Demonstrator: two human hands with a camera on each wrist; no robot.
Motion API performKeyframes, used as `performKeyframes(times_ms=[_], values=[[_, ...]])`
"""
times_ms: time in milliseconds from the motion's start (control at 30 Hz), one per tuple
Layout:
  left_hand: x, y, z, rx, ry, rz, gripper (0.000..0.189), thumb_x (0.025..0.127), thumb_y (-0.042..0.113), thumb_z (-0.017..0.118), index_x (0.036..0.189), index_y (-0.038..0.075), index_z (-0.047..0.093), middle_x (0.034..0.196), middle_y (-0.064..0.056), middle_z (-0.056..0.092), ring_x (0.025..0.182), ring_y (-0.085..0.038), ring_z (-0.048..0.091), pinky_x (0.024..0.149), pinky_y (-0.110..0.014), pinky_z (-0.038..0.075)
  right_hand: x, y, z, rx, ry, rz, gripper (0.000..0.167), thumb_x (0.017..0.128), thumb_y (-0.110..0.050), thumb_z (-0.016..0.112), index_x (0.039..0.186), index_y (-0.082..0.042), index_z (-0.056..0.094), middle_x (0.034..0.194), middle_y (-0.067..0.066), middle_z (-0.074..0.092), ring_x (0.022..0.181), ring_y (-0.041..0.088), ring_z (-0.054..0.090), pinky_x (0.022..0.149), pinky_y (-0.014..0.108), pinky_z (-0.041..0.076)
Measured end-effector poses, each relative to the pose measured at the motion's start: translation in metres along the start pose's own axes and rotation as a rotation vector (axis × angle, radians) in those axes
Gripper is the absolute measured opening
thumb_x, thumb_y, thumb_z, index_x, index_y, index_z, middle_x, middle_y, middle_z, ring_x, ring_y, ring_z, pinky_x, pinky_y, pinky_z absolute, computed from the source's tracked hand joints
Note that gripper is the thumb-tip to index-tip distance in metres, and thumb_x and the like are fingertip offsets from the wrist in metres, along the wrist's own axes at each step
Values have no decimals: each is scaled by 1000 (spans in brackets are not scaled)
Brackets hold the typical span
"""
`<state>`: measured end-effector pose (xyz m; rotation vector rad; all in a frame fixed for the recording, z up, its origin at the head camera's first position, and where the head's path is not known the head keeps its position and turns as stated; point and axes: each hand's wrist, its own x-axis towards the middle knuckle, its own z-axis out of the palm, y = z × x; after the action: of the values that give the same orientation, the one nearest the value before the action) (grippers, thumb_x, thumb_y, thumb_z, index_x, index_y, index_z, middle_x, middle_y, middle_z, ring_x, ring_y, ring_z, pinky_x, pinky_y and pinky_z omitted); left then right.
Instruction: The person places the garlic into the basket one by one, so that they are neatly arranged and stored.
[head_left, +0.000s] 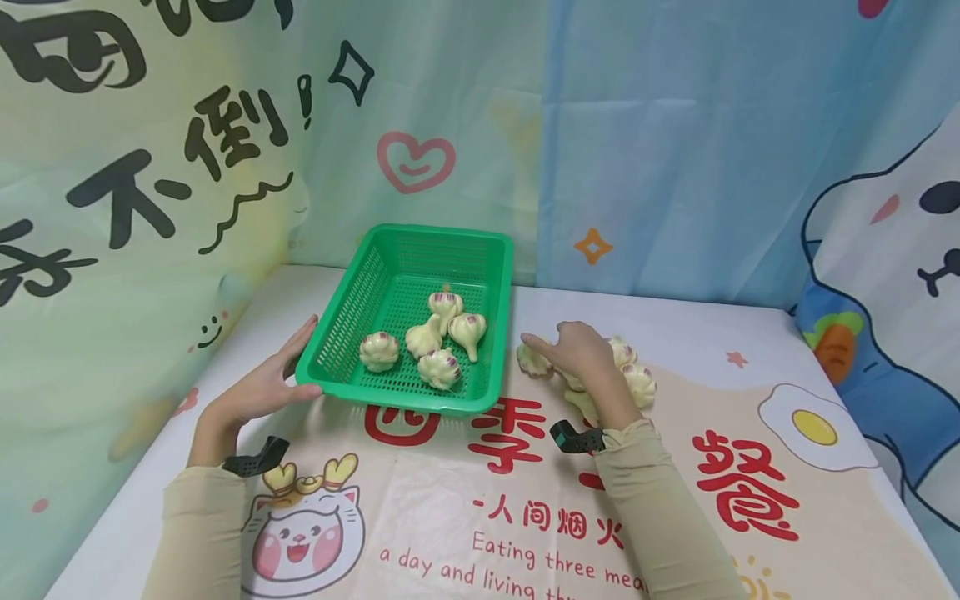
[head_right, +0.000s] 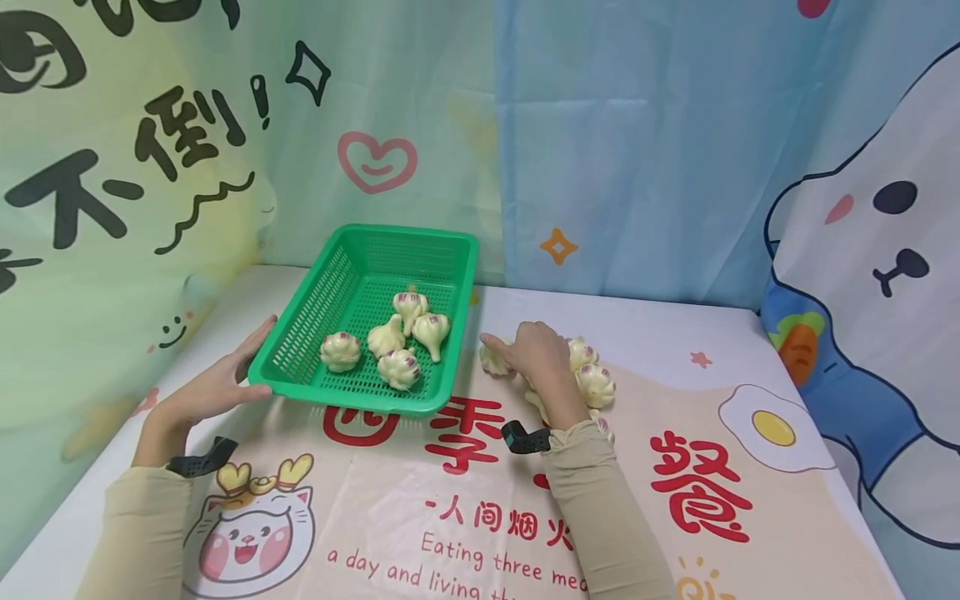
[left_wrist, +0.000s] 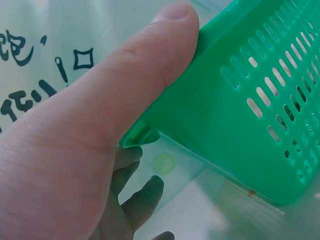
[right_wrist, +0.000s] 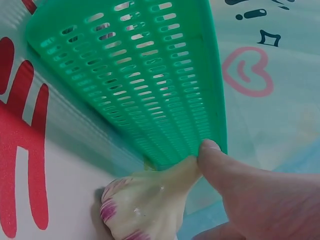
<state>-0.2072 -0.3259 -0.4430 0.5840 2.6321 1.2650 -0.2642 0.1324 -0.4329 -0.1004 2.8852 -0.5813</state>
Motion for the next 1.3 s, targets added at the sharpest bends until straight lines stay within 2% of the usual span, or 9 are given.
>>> performKeyframes(times_ms=[100, 200, 400, 500, 667, 800, 900, 1100, 1300], values=[[0, 1, 0, -4, -2, 4, 102, 81, 25, 74, 154, 20, 3, 161, 3, -6, 148, -30, -6, 107, -71, 11, 1, -2, 0, -1, -24, 4, 80, 85, -69, 46, 118, 3, 58, 102, 17, 66, 92, 29, 62, 67, 37, 50], [-1, 2, 0, -6, -2, 3, 102, 81, 25, 74, 154, 20, 3, 161, 5, -6, 148, -29, -6, 107, -71, 11, 0, -5, 1, -3, -60, 8, 75, 83, -69, 50, 106, 1, 59, 85, 12, 62, 79, 25, 58, 62, 33, 46], [0, 1, 0, -2, -2, 1, 101, 81, 25, 74, 154, 23, 3, 161, 8, -6, 148, -29, -6, 107, -71, 11, -3, -9, 2, -3, -73, -30, 72, 80, -66, 56, 108, 0, 60, 96, 13, 63, 77, 25, 56, 61, 32, 43], [0, 1, 0, 7, 3, 1, 101, 81, 24, 74, 154, 21, 4, 161, 4, -5, 148, -29, -6, 107, -71, 10, -5, -10, 4, 9, -65, -51, 65, 78, -64, 60, 101, -2, 62, 95, 12, 64, 76, 25, 55, 64, 34, 44], [-1, 3, 0, 11, 5, -1, 102, 81, 23, 74, 154, 17, 3, 162, -1, -6, 148, -30, -6, 107, -71, 10, -6, -13, 10, -37, -43, -90, 55, 75, -61, 66, 85, -8, 61, 84, 8, 63, 77, 25, 56, 80, 44, 46], [-1, 3, 0, 14, 2, -3, 102, 82, 24, 74, 154, 17, 3, 162, -1, -6, 148, -31, -6, 107, -71, 11, -4, -14, 13, -54, -18, -113, 53, 73, -58, 69, 89, -9, 62, 85, 7, 65, 85, 27, 60, 97, 53, 39], [-1, 4, 0, 13, 0, -3, 102, 82, 24, 74, 154, 17, 3, 161, 2, -6, 148, -31, -6, 107, -70, 12, -3, -14, 15, -48, -9, -126, 51, 73, -56, 71, 92, -10, 63, 86, 6, 66, 89, 27, 61, 105, 58, 31], [0, 4, 0, 9, -4, 1, 101, 82, 24, 74, 154, 20, 3, 161, 3, -6, 148, -30, -6, 107, -70, 13, -5, -14, 17, -49, 25, -150, 47, 72, -54, 73, 88, -11, 63, 81, 4, 65, 87, 26, 62, 105, 62, 29], [0, 3, 0, 10, -6, -3, 102, 82, 23, 73, 154, 17, 2, 162, -3, -6, 148, -31, -5, 107, -70, 14, -6, -14, 17, -42, 65, -175, 45, 71, -53, 75, 89, -13, 64, 79, 3, 63, 85, 25, 61, 105, 60, 31]])
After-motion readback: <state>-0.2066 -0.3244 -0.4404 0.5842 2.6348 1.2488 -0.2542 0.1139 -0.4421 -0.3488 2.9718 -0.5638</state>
